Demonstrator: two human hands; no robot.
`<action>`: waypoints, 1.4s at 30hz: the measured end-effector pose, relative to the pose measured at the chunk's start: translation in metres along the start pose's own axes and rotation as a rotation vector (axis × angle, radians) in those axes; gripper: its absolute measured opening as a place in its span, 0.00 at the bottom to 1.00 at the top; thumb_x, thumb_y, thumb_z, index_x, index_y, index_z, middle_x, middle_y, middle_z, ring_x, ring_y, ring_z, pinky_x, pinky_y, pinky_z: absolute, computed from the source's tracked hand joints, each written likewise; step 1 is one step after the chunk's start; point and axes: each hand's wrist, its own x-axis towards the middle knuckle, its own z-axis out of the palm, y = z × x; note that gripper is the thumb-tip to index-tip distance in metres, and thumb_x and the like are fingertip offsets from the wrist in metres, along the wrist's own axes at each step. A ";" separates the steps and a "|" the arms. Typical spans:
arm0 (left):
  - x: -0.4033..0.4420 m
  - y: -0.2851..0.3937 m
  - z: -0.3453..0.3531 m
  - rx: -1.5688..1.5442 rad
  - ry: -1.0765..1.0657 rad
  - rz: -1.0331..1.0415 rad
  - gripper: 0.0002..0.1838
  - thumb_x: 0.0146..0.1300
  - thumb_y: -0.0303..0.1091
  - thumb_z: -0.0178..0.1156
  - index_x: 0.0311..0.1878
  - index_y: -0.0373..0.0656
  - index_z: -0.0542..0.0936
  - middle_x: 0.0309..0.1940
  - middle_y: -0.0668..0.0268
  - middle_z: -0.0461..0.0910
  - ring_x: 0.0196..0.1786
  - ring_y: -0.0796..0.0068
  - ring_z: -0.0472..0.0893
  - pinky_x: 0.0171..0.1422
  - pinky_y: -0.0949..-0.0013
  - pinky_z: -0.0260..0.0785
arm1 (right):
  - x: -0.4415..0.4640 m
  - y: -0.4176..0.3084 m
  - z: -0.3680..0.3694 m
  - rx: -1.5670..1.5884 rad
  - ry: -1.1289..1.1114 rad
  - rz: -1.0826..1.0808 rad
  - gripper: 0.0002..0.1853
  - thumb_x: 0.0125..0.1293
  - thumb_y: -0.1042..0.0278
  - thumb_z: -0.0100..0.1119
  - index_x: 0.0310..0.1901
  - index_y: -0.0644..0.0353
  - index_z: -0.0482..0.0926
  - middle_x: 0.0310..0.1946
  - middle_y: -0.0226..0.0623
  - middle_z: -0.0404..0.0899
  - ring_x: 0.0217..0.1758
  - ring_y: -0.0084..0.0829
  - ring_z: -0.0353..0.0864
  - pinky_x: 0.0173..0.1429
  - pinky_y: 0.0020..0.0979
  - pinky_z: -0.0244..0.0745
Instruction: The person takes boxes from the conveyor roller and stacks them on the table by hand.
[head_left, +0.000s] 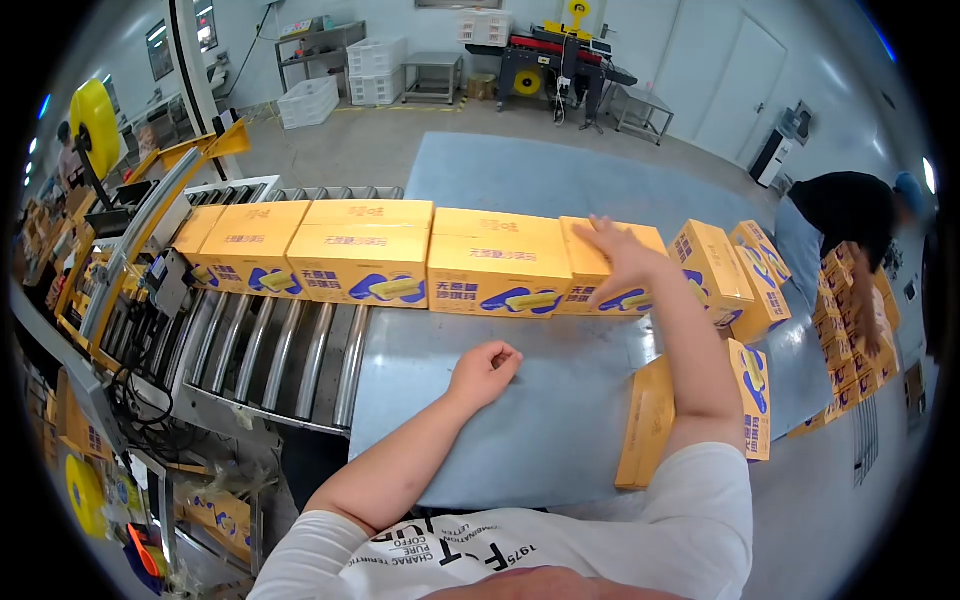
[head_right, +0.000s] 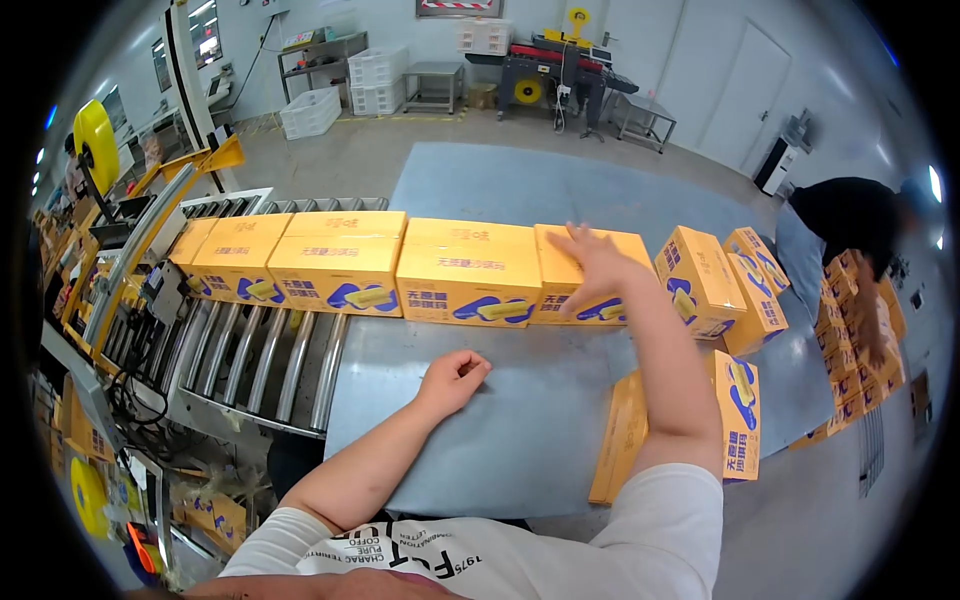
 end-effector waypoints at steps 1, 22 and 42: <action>-0.001 0.001 0.000 0.006 0.001 -0.009 0.09 0.72 0.36 0.66 0.41 0.39 0.85 0.28 0.72 0.83 0.32 0.84 0.77 0.39 0.74 0.71 | 0.004 -0.011 0.005 -0.105 -0.024 0.018 0.68 0.35 0.52 0.87 0.82 0.37 0.57 0.83 0.52 0.51 0.87 0.52 0.46 0.88 0.54 0.42; 0.000 -0.004 0.001 -0.011 0.001 0.037 0.11 0.69 0.39 0.66 0.39 0.40 0.85 0.27 0.66 0.82 0.29 0.73 0.79 0.37 0.68 0.72 | 0.043 0.066 0.037 0.055 0.440 0.160 0.44 0.62 0.29 0.65 0.75 0.46 0.72 0.77 0.47 0.64 0.81 0.47 0.62 0.79 0.61 0.58; 0.001 -0.002 0.000 0.010 -0.017 0.056 0.09 0.71 0.36 0.66 0.40 0.39 0.85 0.25 0.71 0.81 0.29 0.82 0.76 0.36 0.72 0.69 | 0.023 -0.021 0.026 -0.113 0.194 0.221 0.57 0.43 0.33 0.75 0.77 0.46 0.68 0.73 0.54 0.65 0.77 0.54 0.64 0.78 0.48 0.64</action>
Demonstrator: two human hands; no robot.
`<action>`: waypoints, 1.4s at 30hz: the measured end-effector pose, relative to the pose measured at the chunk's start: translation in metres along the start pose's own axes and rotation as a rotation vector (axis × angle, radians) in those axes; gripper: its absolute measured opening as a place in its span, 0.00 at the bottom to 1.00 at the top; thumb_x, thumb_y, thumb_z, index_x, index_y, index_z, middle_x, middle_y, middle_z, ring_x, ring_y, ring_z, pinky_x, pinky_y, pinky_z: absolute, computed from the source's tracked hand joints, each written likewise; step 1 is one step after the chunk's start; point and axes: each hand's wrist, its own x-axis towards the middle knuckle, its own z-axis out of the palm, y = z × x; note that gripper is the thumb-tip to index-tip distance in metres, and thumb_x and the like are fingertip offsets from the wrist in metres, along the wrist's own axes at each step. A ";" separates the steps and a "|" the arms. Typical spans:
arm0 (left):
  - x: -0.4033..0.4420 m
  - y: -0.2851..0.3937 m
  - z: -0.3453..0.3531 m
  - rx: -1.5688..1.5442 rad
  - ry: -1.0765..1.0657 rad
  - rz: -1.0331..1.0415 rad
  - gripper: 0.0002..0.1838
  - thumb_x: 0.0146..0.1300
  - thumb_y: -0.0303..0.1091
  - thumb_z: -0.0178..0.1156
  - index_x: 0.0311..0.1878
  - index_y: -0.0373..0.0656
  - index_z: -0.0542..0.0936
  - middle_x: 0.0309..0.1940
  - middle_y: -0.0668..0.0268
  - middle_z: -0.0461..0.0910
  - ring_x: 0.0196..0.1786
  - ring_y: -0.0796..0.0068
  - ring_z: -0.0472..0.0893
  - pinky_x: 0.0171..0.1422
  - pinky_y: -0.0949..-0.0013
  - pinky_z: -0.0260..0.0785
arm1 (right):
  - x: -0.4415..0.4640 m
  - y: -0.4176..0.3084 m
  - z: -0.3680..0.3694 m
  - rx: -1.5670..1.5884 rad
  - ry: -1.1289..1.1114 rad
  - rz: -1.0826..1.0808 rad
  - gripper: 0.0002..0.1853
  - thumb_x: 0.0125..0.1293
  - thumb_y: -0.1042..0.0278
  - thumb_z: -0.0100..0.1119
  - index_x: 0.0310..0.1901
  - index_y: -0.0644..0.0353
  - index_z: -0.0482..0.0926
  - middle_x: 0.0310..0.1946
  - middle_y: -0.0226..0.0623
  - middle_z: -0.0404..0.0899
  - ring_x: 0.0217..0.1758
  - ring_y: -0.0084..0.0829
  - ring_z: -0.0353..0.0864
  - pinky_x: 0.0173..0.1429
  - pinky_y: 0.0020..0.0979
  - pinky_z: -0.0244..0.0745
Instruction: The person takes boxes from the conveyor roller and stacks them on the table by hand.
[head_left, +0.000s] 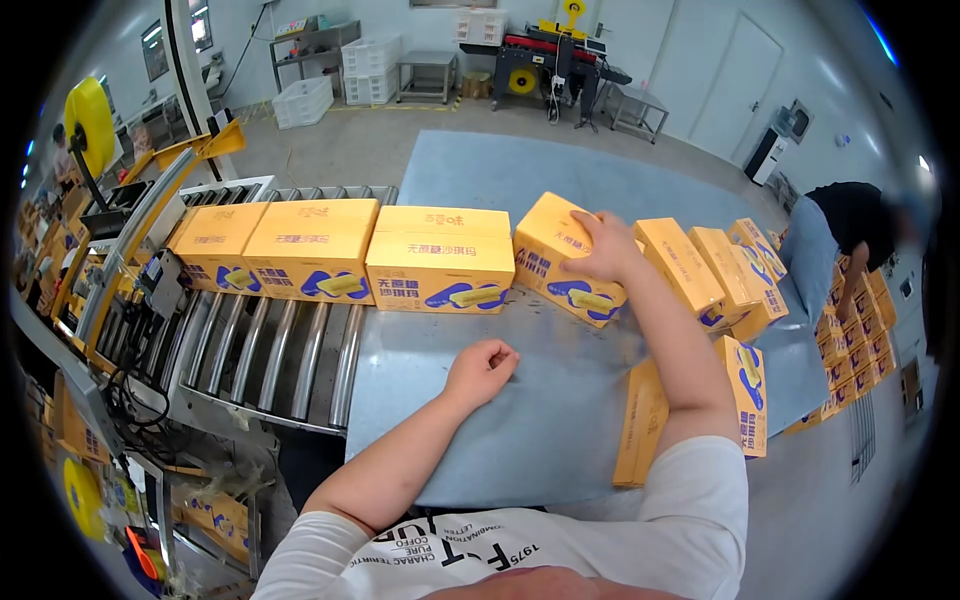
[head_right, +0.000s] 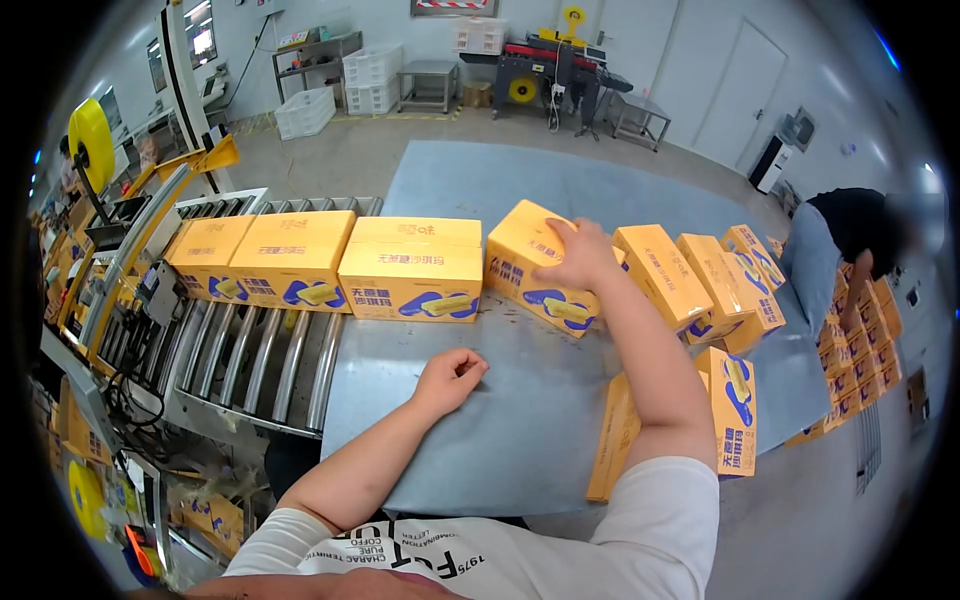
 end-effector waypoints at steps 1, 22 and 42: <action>0.000 0.000 0.000 -0.009 -0.003 -0.001 0.09 0.71 0.36 0.66 0.40 0.39 0.85 0.26 0.71 0.81 0.29 0.82 0.76 0.36 0.73 0.69 | 0.001 0.002 -0.005 -0.006 -0.047 0.084 0.58 0.44 0.29 0.72 0.78 0.46 0.67 0.73 0.54 0.66 0.77 0.53 0.64 0.77 0.50 0.63; -0.003 0.003 0.000 -0.049 0.001 -0.013 0.11 0.71 0.38 0.66 0.41 0.39 0.85 0.27 0.68 0.82 0.31 0.79 0.79 0.38 0.70 0.72 | -0.001 0.122 -0.017 0.155 -0.029 0.699 0.60 0.47 0.31 0.70 0.80 0.56 0.62 0.75 0.59 0.68 0.78 0.50 0.69 0.79 0.44 0.65; -0.001 0.005 0.001 0.002 0.050 0.040 0.12 0.69 0.42 0.66 0.37 0.42 0.85 0.28 0.65 0.84 0.30 0.73 0.81 0.38 0.67 0.74 | 0.006 0.011 -0.003 0.126 -0.128 -0.295 0.50 0.54 0.40 0.75 0.78 0.45 0.66 0.76 0.48 0.64 0.81 0.50 0.60 0.83 0.51 0.56</action>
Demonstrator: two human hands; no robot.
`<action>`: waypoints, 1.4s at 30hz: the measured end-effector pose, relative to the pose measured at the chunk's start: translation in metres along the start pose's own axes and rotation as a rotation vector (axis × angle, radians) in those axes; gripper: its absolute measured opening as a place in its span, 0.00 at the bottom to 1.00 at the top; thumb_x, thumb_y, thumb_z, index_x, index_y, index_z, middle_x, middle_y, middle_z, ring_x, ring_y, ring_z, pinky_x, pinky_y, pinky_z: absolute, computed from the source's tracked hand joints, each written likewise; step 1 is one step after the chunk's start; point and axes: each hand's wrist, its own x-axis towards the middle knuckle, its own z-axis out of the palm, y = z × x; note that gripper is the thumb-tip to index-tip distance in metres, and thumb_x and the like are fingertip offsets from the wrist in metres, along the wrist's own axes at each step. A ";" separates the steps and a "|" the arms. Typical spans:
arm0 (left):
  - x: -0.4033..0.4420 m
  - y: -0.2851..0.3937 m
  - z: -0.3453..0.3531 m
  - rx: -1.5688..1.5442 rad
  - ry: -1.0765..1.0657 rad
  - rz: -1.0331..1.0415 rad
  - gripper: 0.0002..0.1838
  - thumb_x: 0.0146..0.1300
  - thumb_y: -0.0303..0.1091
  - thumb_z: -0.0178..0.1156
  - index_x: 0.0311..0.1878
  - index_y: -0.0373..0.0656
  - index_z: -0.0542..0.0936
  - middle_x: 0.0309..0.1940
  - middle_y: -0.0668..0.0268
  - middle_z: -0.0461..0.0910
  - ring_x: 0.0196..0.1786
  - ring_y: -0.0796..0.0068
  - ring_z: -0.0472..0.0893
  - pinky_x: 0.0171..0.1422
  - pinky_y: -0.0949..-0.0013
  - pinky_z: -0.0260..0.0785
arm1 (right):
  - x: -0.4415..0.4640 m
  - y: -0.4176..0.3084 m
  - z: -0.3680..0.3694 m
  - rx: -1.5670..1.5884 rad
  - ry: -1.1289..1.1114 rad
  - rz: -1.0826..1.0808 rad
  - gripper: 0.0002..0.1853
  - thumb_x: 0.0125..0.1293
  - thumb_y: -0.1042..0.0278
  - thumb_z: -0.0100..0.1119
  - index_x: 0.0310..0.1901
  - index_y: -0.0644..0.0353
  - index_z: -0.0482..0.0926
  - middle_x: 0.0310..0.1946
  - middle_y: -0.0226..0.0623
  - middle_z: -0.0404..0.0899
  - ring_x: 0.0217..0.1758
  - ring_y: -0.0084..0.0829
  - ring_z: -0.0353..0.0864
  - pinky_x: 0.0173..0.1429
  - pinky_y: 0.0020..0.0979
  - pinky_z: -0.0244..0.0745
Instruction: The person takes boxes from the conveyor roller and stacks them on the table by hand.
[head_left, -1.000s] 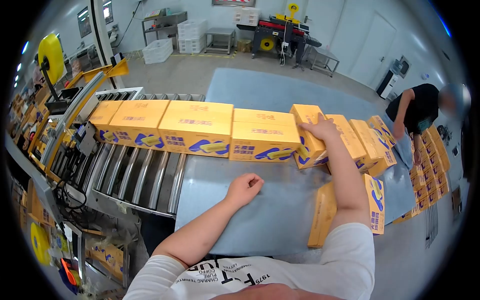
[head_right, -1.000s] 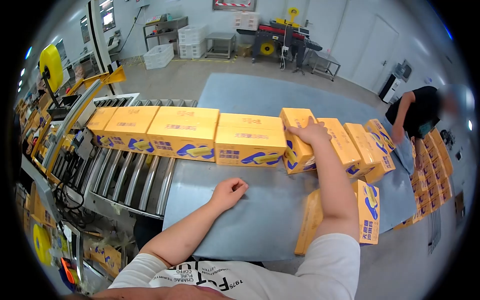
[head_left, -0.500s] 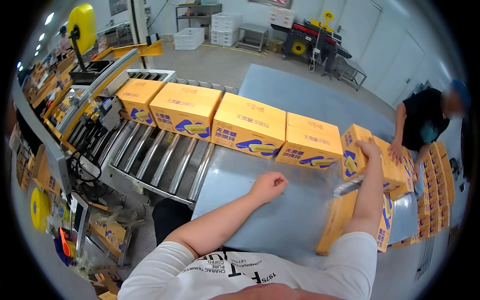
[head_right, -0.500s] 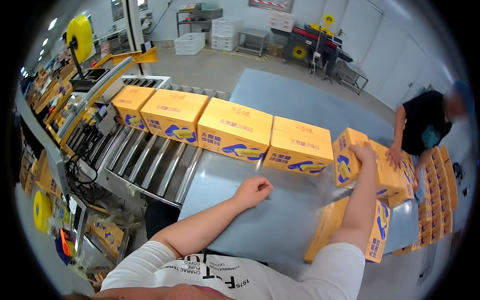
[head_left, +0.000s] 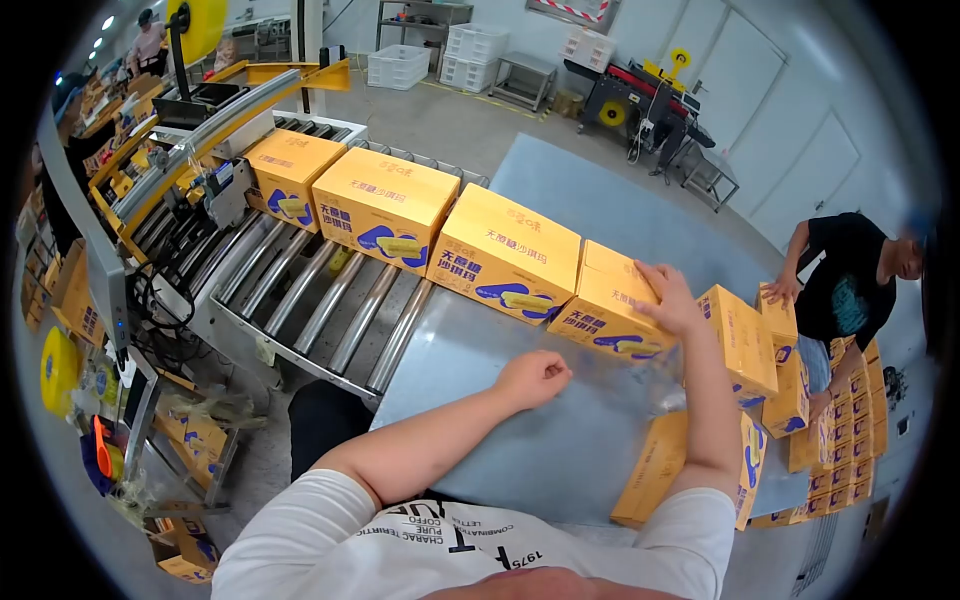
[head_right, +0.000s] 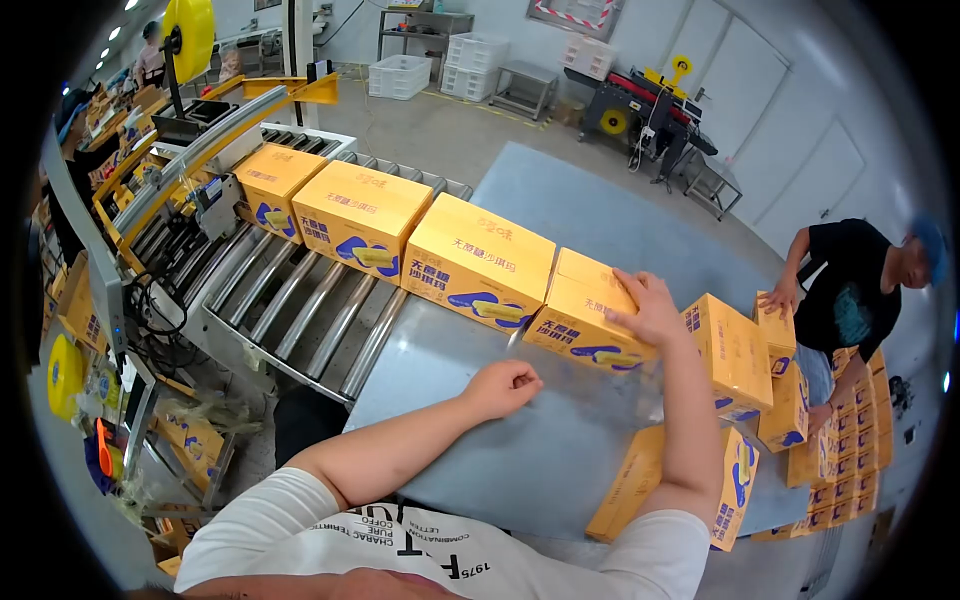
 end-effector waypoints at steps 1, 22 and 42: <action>0.001 -0.001 0.000 0.008 -0.005 0.000 0.12 0.69 0.42 0.66 0.38 0.42 0.85 0.28 0.65 0.84 0.30 0.73 0.81 0.38 0.67 0.73 | -0.009 -0.019 -0.009 0.062 -0.032 0.004 0.54 0.48 0.40 0.77 0.78 0.45 0.66 0.76 0.49 0.63 0.81 0.51 0.59 0.83 0.51 0.56; -0.015 0.051 -0.012 -0.050 0.080 0.274 0.09 0.70 0.37 0.65 0.40 0.40 0.84 0.38 0.62 0.84 0.42 0.69 0.83 0.49 0.67 0.75 | -0.010 -0.059 -0.007 -0.200 -0.082 0.313 0.32 0.61 0.47 0.61 0.69 0.42 0.80 0.80 0.47 0.61 0.75 0.51 0.72 0.74 0.48 0.71; -0.154 0.225 -0.033 -0.615 0.382 1.031 0.21 0.80 0.42 0.48 0.72 0.63 0.75 0.68 0.85 0.76 0.71 0.81 0.69 0.87 0.34 0.22 | -0.033 0.189 -0.005 -0.201 0.234 0.738 0.22 0.72 0.54 0.57 0.60 0.56 0.85 0.60 0.48 0.84 0.69 0.51 0.78 0.72 0.45 0.73</action>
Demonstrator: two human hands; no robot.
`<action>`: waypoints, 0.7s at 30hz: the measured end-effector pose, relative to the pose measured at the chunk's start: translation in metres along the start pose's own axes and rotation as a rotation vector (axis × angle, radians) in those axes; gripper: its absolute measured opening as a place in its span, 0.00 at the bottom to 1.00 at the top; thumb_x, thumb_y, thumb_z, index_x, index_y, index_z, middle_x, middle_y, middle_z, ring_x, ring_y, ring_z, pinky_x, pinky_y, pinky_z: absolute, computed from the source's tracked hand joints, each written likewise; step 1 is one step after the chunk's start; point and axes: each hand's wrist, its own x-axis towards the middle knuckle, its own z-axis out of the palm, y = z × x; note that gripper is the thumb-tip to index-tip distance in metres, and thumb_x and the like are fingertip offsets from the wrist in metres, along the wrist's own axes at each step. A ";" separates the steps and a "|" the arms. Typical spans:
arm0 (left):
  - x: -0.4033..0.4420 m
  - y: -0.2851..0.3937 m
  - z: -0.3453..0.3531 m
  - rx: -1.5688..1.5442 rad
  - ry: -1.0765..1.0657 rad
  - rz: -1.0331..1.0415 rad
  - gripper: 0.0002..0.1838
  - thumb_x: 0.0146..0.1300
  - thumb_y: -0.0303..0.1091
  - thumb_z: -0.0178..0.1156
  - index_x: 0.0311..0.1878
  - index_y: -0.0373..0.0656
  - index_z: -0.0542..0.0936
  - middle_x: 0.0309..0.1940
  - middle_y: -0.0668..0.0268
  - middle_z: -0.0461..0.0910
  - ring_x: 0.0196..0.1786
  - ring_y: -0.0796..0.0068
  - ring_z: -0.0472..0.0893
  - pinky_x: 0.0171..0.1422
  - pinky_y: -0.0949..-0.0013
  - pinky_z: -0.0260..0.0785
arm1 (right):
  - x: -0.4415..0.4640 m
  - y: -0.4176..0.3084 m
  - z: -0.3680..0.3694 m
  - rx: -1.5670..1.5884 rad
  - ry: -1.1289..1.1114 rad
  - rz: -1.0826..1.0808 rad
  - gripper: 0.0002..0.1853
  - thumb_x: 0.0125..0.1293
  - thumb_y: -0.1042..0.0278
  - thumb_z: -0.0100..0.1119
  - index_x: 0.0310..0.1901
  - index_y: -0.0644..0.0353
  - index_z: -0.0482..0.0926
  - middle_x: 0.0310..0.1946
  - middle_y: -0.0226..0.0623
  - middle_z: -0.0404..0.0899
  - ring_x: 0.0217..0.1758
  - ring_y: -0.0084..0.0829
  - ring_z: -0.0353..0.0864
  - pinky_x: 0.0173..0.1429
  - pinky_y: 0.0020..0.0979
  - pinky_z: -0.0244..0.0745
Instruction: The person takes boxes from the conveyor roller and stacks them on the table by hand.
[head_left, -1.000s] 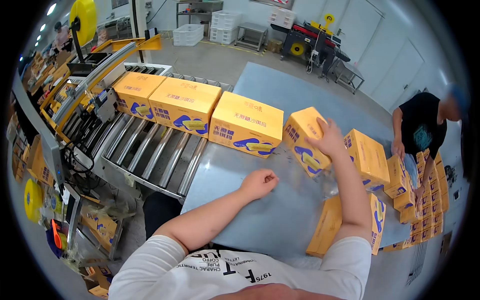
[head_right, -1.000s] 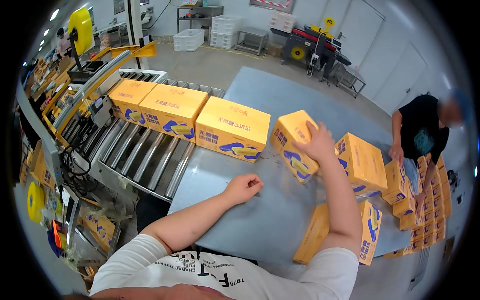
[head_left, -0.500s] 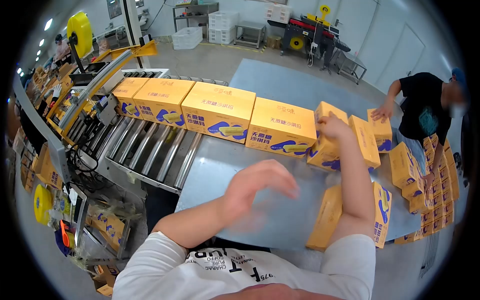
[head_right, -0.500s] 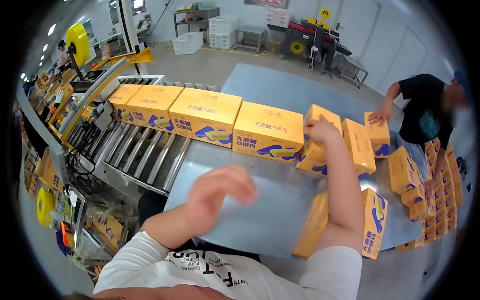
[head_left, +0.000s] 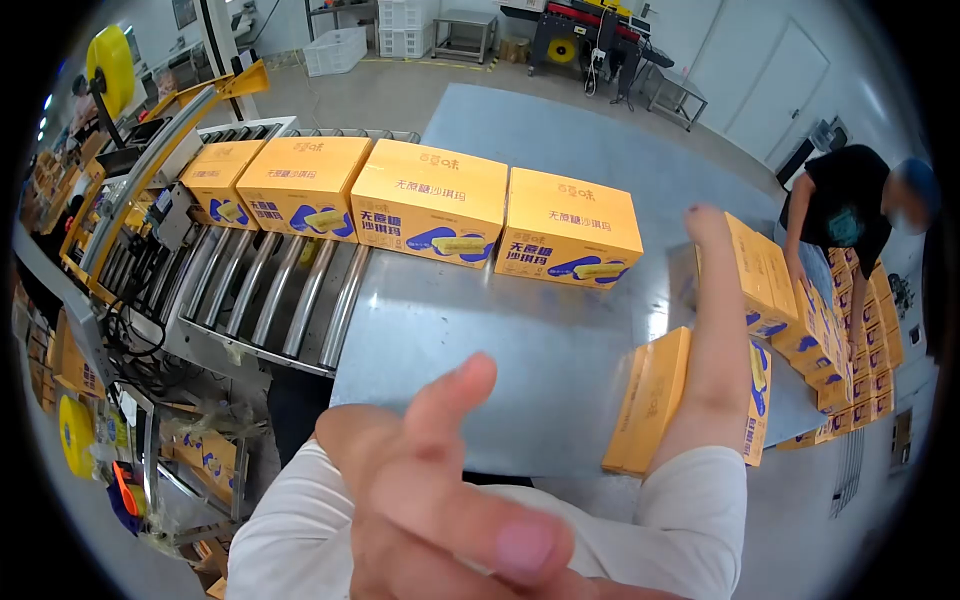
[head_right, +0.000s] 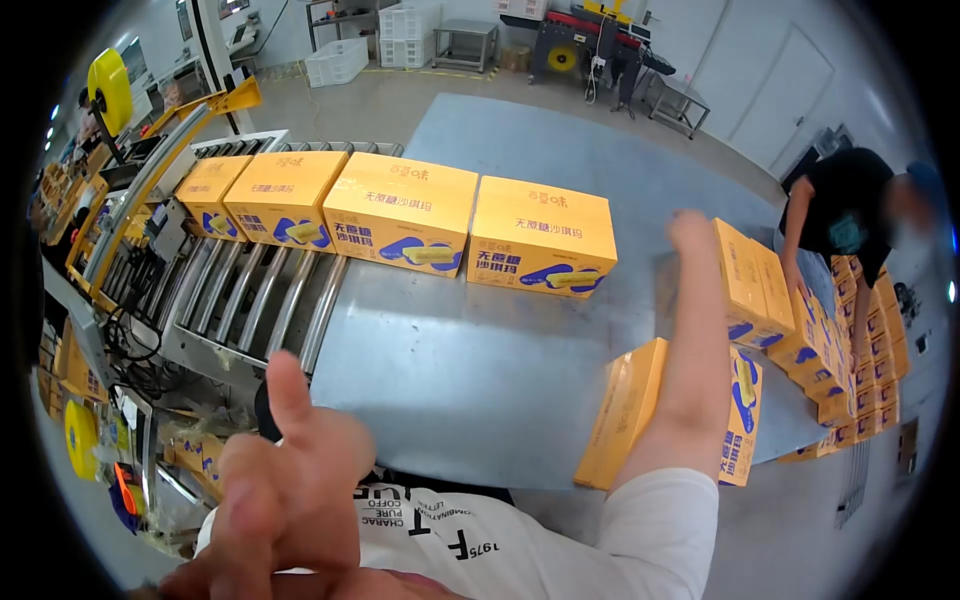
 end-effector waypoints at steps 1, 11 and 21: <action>0.000 0.004 0.005 -0.007 0.031 -0.017 0.21 0.80 0.39 0.50 0.73 0.63 0.74 0.66 0.85 0.78 0.70 0.80 0.71 0.87 0.34 0.25 | -0.007 -0.020 -0.013 0.125 -0.073 -0.083 0.25 0.72 0.48 0.57 0.63 0.53 0.83 0.67 0.46 0.79 0.73 0.52 0.74 0.75 0.46 0.69; 0.057 0.065 0.037 0.274 0.501 -0.466 0.14 0.81 0.33 0.46 0.41 0.56 0.81 0.33 0.92 0.81 0.46 0.84 0.75 0.87 0.37 0.45 | -0.104 -0.146 -0.054 0.151 -0.274 -0.604 0.57 0.44 0.32 0.78 0.78 0.38 0.66 0.74 0.41 0.68 0.81 0.49 0.62 0.81 0.75 0.27; 0.082 0.061 0.046 0.370 0.691 -0.434 0.16 0.79 0.35 0.49 0.31 0.56 0.77 0.25 0.95 0.73 0.43 0.86 0.72 0.81 0.45 0.59 | -0.092 -0.138 -0.030 0.363 -0.209 -0.837 0.57 0.38 0.46 0.82 0.76 0.44 0.70 0.76 0.47 0.65 0.79 0.51 0.64 0.82 0.49 0.59</action>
